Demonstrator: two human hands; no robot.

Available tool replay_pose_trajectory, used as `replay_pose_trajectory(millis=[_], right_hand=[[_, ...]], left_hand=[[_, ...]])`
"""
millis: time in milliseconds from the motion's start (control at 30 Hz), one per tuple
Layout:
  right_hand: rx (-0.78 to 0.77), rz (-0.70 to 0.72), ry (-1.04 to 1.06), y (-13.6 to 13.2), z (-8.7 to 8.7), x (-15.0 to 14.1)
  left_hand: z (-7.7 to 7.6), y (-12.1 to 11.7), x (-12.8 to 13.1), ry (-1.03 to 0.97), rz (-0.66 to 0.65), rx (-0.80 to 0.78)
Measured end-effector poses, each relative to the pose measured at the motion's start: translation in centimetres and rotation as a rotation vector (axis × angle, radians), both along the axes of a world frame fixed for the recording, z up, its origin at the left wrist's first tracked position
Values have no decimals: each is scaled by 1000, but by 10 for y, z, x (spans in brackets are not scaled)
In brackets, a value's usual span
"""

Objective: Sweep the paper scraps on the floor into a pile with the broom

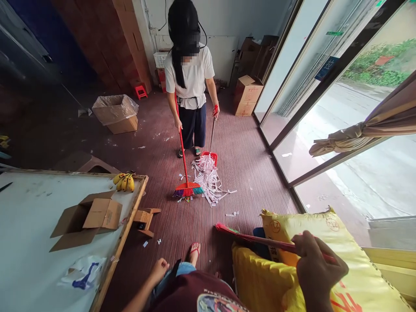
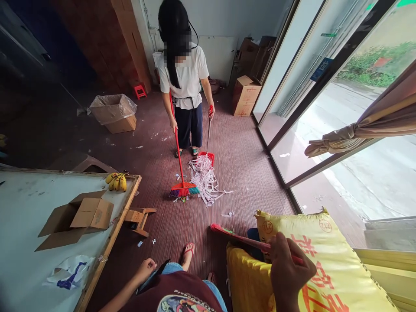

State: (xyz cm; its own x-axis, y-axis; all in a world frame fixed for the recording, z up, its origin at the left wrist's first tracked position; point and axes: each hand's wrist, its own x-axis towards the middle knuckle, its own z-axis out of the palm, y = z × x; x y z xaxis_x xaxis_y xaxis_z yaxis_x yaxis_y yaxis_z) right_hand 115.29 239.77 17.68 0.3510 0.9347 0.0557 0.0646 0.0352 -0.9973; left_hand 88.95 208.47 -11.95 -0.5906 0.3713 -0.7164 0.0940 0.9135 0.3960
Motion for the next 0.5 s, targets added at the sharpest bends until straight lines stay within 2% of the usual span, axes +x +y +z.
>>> replay_pose_trajectory(millis=[133,333,500], right_hand=[[-11,-16,1,11,3,-15],[-32,30,-66,21,-5,-36],[65,-17,-10,28,3,-56]], left_hand=[[1,2,-12,-12,28,15],[5,7,-36,10,65,26],[1,13,-56,41,66,10]])
